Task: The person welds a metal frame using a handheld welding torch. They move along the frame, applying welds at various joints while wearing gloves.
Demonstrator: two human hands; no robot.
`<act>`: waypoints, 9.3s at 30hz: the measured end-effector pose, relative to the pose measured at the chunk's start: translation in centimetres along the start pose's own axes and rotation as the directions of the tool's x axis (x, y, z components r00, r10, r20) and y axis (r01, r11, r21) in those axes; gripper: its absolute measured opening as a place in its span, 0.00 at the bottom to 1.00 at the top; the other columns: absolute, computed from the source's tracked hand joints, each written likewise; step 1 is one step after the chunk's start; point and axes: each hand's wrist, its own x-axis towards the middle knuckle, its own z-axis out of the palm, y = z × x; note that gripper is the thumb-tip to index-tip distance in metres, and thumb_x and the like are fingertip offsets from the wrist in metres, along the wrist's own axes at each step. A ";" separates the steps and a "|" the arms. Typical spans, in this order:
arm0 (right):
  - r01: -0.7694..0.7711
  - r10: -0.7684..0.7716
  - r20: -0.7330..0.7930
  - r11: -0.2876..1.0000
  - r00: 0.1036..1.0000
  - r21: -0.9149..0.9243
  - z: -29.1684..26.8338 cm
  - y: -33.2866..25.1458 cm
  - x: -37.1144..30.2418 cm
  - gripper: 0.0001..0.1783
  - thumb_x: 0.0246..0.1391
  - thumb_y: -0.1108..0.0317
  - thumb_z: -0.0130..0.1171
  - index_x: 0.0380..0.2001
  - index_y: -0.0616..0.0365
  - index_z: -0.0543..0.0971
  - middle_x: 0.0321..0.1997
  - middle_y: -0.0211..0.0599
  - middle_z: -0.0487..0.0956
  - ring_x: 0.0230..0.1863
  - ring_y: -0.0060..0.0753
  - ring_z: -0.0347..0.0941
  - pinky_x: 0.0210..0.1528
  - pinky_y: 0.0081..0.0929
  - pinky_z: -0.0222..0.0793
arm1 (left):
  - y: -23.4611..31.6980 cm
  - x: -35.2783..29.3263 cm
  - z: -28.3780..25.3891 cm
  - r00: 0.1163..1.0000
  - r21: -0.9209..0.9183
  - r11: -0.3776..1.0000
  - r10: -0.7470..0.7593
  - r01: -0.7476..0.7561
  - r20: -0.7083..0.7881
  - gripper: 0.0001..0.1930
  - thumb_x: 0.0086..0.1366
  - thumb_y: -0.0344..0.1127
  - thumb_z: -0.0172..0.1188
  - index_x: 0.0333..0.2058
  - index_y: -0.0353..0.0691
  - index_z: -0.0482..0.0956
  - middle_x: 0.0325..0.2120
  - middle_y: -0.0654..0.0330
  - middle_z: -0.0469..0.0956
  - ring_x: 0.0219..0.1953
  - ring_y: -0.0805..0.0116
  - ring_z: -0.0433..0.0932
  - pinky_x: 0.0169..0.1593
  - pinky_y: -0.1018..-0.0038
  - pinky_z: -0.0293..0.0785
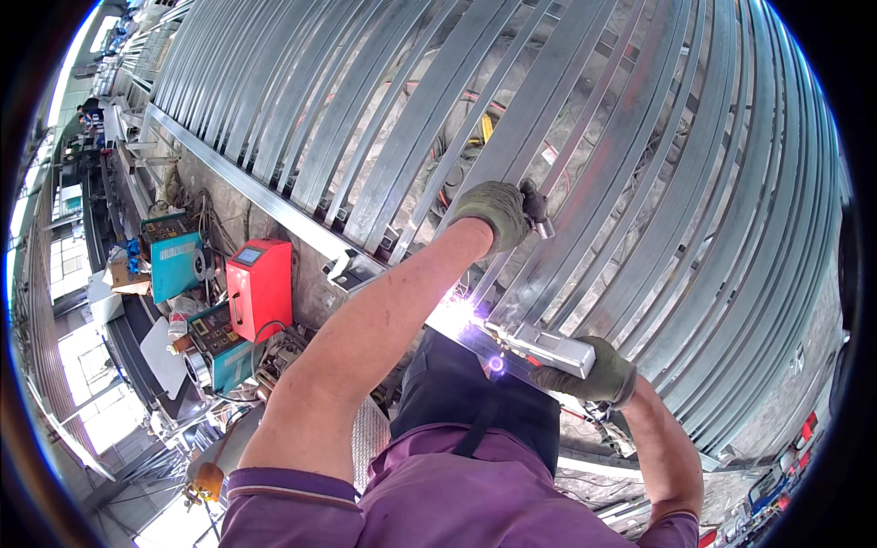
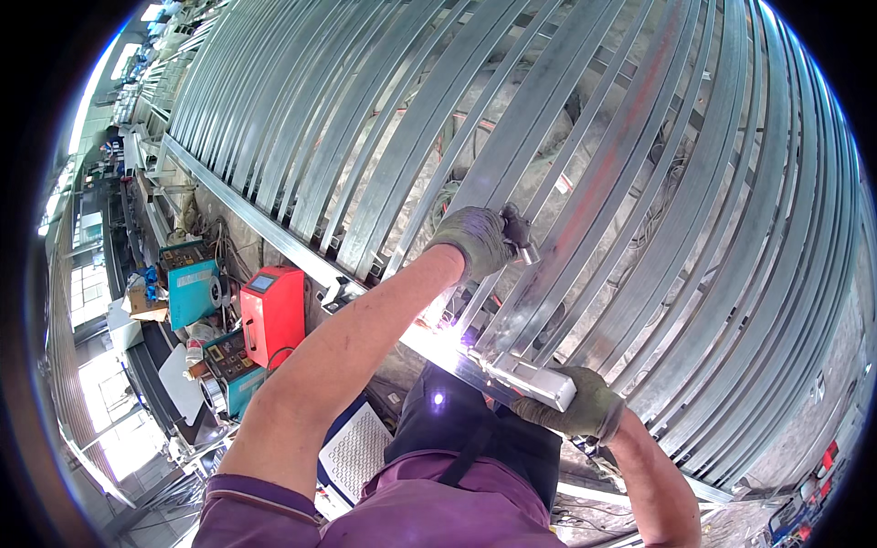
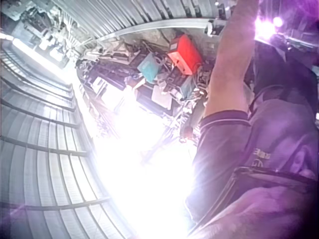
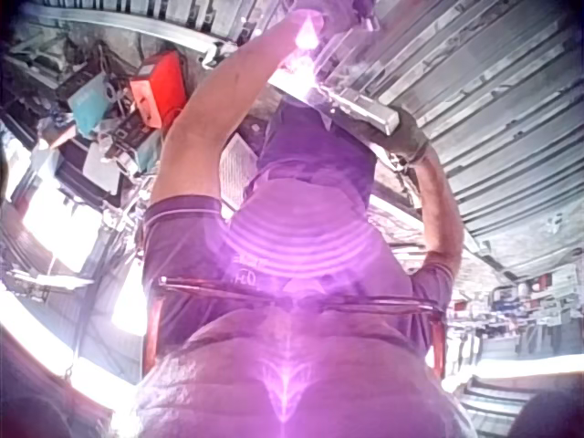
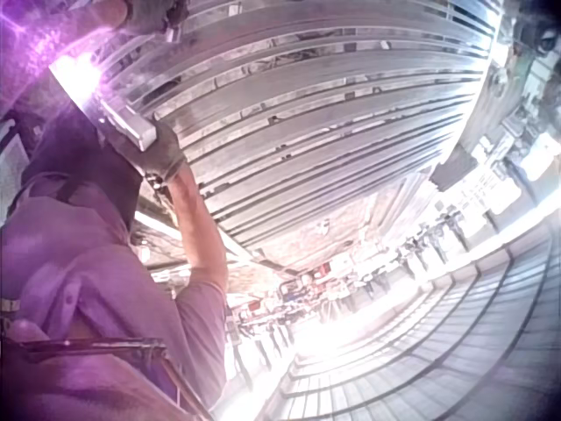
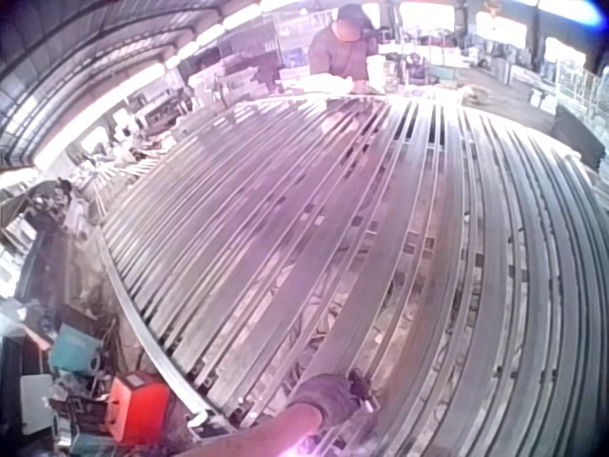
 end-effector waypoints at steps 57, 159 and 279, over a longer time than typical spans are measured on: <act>0.232 -0.041 -0.834 0.967 0.550 0.106 8.1 7.4 -9.1 0.17 0.57 0.73 0.80 0.46 0.60 0.84 0.37 0.31 0.88 0.37 0.26 0.86 0.40 0.26 0.81 | 0.2 0.2 -1.4 0.983 0.024 0.984 0.177 -0.178 0.046 0.22 0.70 0.52 0.65 0.53 0.42 0.81 0.50 0.53 0.85 0.53 0.53 0.84 0.59 0.60 0.79; 0.505 0.128 -0.991 0.854 0.030 0.126 14.1 38.4 -20.5 0.38 0.71 0.62 0.70 0.78 0.52 0.69 0.59 0.27 0.78 0.54 0.25 0.78 0.58 0.34 0.81 | 9.1 -19.9 16.9 0.935 -0.234 0.971 -0.038 -0.049 -0.353 0.17 0.68 0.52 0.68 0.47 0.49 0.84 0.41 0.52 0.88 0.44 0.43 0.87 0.48 0.50 0.82; 0.225 -0.231 0.134 0.973 0.964 0.056 -2.5 4.3 -0.8 0.20 0.68 0.66 0.72 0.59 0.64 0.84 0.52 0.36 0.89 0.52 0.26 0.86 0.51 0.29 0.83 | 5.8 -7.7 1.8 0.955 -0.291 0.919 -0.294 0.267 -0.052 0.27 0.65 0.59 0.60 0.48 0.41 0.91 0.44 0.48 0.89 0.47 0.43 0.85 0.53 0.58 0.81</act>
